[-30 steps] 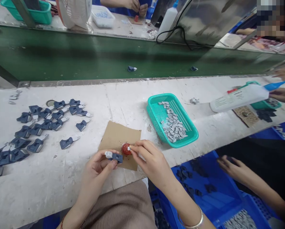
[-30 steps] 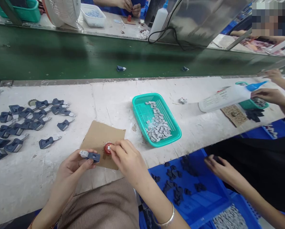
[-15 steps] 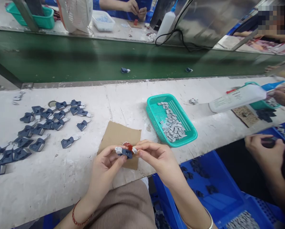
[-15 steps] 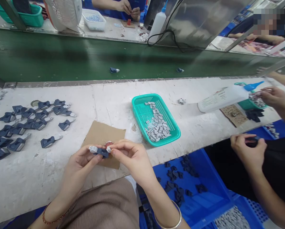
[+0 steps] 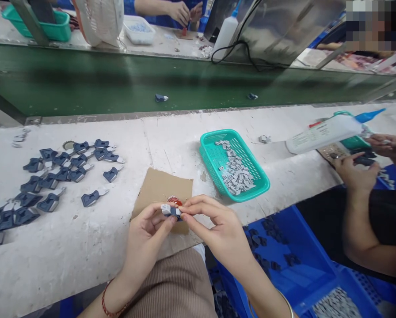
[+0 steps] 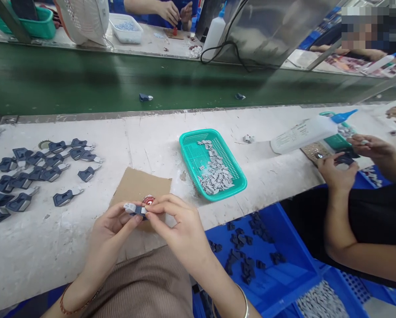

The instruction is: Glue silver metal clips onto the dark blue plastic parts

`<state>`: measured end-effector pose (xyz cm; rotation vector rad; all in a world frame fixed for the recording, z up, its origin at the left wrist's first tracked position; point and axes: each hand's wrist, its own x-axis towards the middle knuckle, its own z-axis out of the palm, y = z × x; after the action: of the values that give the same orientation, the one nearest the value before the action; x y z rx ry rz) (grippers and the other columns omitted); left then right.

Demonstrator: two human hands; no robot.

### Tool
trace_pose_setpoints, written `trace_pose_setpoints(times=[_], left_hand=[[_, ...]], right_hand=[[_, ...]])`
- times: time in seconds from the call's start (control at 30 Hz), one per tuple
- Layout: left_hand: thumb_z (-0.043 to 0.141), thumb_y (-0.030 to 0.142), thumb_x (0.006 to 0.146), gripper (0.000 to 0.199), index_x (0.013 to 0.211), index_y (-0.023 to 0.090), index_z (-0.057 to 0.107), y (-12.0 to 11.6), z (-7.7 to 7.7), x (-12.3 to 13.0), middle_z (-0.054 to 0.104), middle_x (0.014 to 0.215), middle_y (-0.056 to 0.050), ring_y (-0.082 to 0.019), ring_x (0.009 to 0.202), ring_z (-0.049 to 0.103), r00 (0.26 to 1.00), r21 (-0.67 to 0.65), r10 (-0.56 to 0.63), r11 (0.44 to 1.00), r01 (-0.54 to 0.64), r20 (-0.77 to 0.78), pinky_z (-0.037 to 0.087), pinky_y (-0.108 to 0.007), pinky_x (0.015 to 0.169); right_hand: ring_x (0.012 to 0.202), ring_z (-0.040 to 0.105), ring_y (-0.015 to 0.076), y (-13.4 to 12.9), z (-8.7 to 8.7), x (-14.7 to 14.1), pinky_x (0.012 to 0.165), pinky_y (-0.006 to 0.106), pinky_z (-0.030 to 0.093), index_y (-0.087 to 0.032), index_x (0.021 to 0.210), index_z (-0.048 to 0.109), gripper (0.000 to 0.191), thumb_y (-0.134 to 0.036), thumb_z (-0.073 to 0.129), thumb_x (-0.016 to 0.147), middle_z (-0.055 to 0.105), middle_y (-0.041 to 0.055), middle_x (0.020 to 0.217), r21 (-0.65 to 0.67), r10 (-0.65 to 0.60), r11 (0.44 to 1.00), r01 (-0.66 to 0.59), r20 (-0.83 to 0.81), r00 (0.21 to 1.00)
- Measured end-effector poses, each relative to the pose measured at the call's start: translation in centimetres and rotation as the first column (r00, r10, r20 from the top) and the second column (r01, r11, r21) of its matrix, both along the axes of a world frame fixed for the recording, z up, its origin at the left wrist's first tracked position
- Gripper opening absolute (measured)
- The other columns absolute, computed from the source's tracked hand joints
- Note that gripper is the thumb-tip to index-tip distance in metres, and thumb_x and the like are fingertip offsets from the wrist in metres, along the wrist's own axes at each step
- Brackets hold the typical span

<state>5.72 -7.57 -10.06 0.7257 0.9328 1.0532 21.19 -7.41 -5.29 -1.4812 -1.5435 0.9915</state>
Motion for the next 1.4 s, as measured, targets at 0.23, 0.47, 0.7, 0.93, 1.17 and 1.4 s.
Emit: trace_pose_setpoints(times=[0.23, 0.47, 0.7, 0.93, 1.17, 1.4], left_hand=[[0.069, 0.024, 0.085, 0.023, 0.108, 0.025, 0.074, -0.4, -0.2, 0.2, 0.074, 0.119, -0.004, -0.020, 0.112, 0.068, 0.999, 0.017, 0.015, 1.000, -0.015, -0.042, 0.054, -0.028, 0.098], [0.077, 0.027, 0.078, 0.047, 0.123, 0.022, 0.067, -0.2, -0.1, 0.9, 0.074, 0.117, -0.007, -0.023, 0.113, 0.067, 0.997, -0.021, 0.031, 0.999, -0.032, -0.069, 0.054, -0.034, 0.098], [0.071, 0.038, 0.082, 0.046, 0.124, 0.020, 0.062, 1.2, -0.2, -1.5, 0.076, 0.109, -0.007, -0.021, 0.109, 0.069, 0.947, 0.008, 0.079, 0.997, -0.081, -0.311, 0.053, -0.032, 0.097], [0.066, 0.052, 0.079, 0.043, 0.109, 0.024, 0.053, 3.0, -2.5, -8.8, 0.076, 0.102, -0.008, -0.020, 0.067, 0.068, 0.527, 0.203, 0.179, 0.979, -0.011, -0.831, 0.057, -0.033, 0.066], [0.050, 0.050, 0.087, 0.038, 0.107, 0.022, 0.068, 4.3, -2.6, -11.9, 0.064, 0.111, -0.011, -0.015, 0.057, 0.061, 0.072, 0.358, 0.354, 0.879, 0.317, -0.933, 0.051, -0.029, 0.050], [0.051, 0.048, 0.089, 0.034, 0.108, 0.024, 0.066, 9.9, 2.4, -10.3, 0.066, 0.103, -0.009, -0.015, 0.055, 0.059, -0.013, 0.344, 0.393, 0.819, 0.460, -0.919, 0.037, -0.024, 0.041]], right_hand=[[0.088, 0.069, 0.0181, 0.4, -0.3, 0.5, 0.080, 0.031, 0.055, -0.022, 0.081, 0.076, 0.008, -0.020, 0.069, 0.083, 0.074, 0.0044, 0.088, -0.137, 0.005, 0.990, -0.024, -0.143, 0.990], [0.084, 0.070, 0.0173, -0.2, -1.7, -0.9, 0.078, 0.030, 0.056, -0.021, 0.079, 0.074, 0.003, -0.019, 0.071, 0.080, 0.074, 0.0034, 0.086, -0.150, -0.109, 0.986, 0.068, -0.287, 0.952], [0.089, 0.070, 0.0192, 1.5, -0.5, 4.5, 0.081, 0.033, 0.056, -0.022, 0.094, 0.075, 0.017, -0.025, 0.059, 0.091, 0.075, 0.0053, 0.093, 0.049, -0.039, 0.998, 0.035, 0.078, 0.996], [0.098, 0.067, 0.0276, 8.1, -2.0, 13.5, 0.088, 0.041, 0.053, -0.017, 0.098, 0.073, 0.022, -0.013, 0.056, 0.084, 0.072, 0.0120, 0.104, 0.103, -0.070, 0.995, 0.006, 0.629, 0.774], [0.087, 0.069, 0.0270, 9.6, -3.5, 15.1, 0.081, 0.041, 0.056, -0.019, 0.079, 0.070, 0.013, -0.016, 0.057, 0.082, 0.073, 0.0099, 0.088, 0.120, 0.000, 0.988, -0.096, 0.626, 0.780], [0.080, 0.068, 0.0228, 4.7, -1.6, 12.3, 0.068, 0.032, 0.055, -0.022, 0.079, 0.064, 0.014, -0.034, 0.064, 0.086, 0.070, 0.0063, 0.082, 0.174, -0.046, 0.985, 0.008, 0.218, 0.975]])
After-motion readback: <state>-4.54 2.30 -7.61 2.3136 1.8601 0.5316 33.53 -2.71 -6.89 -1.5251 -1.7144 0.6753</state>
